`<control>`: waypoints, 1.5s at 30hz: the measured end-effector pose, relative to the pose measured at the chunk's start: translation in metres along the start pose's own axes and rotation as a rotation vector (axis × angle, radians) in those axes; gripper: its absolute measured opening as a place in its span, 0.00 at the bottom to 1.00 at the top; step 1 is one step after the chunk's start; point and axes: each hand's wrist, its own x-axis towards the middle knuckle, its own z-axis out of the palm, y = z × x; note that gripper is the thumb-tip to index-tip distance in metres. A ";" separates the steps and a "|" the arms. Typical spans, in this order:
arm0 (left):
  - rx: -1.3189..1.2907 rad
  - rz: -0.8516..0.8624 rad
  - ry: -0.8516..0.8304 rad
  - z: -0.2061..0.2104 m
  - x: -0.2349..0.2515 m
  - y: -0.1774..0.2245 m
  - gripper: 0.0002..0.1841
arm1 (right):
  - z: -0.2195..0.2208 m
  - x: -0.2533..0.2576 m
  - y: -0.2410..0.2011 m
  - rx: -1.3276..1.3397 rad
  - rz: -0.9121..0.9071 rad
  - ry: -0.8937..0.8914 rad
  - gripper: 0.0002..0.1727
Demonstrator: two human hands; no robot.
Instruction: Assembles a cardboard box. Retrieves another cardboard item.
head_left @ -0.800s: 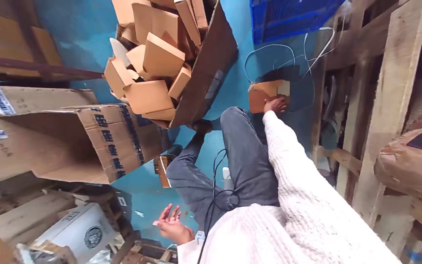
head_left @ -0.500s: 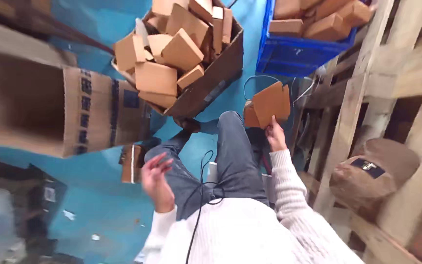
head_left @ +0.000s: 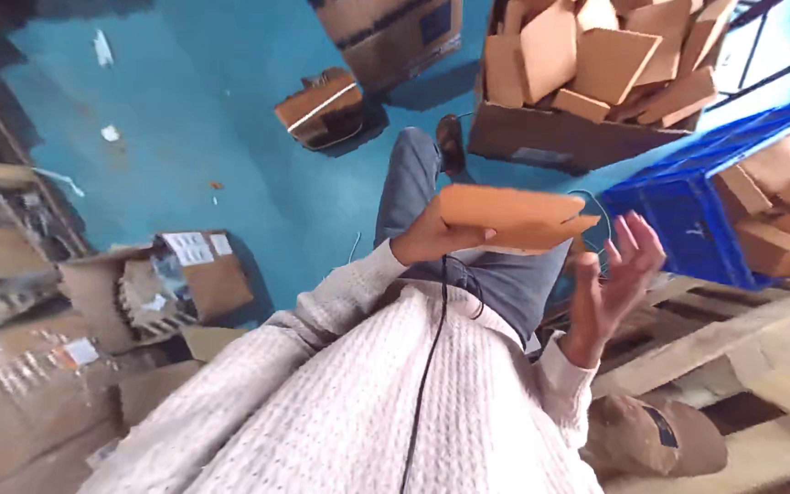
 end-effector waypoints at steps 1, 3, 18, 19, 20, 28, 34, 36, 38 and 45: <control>-0.025 -0.017 0.043 -0.002 -0.008 0.003 0.20 | 0.014 0.005 -0.001 0.144 0.014 -0.145 0.48; -0.094 -0.055 0.174 0.001 -0.015 0.009 0.25 | 0.050 0.008 -0.003 0.294 0.059 -0.281 0.56; 0.066 0.076 0.107 0.015 -0.011 0.006 0.77 | 0.104 -0.021 -0.044 -0.208 -0.194 0.268 0.33; 0.059 0.064 0.067 0.022 -0.014 0.008 0.78 | 0.104 -0.025 -0.046 -0.284 -0.188 0.243 0.32; 0.047 0.036 0.050 0.029 -0.019 0.011 0.75 | 0.106 -0.031 -0.048 -0.373 -0.190 0.196 0.31; -0.228 -0.157 0.310 -0.022 -0.023 0.017 0.22 | 0.076 -0.013 -0.044 -0.129 -0.211 -0.055 0.38; -0.151 -0.185 0.263 -0.011 -0.020 0.013 0.41 | 0.075 0.003 -0.032 0.166 0.068 -0.305 0.56; -0.126 -0.056 0.310 -0.005 -0.018 0.003 0.41 | 0.077 -0.001 -0.033 0.220 0.121 -0.253 0.53; -0.074 0.035 0.371 -0.003 -0.017 -0.006 0.36 | 0.073 -0.003 -0.031 0.275 0.169 -0.232 0.50; -0.067 0.091 0.346 0.011 -0.018 -0.004 0.10 | 0.066 -0.012 -0.028 0.244 0.097 -0.192 0.33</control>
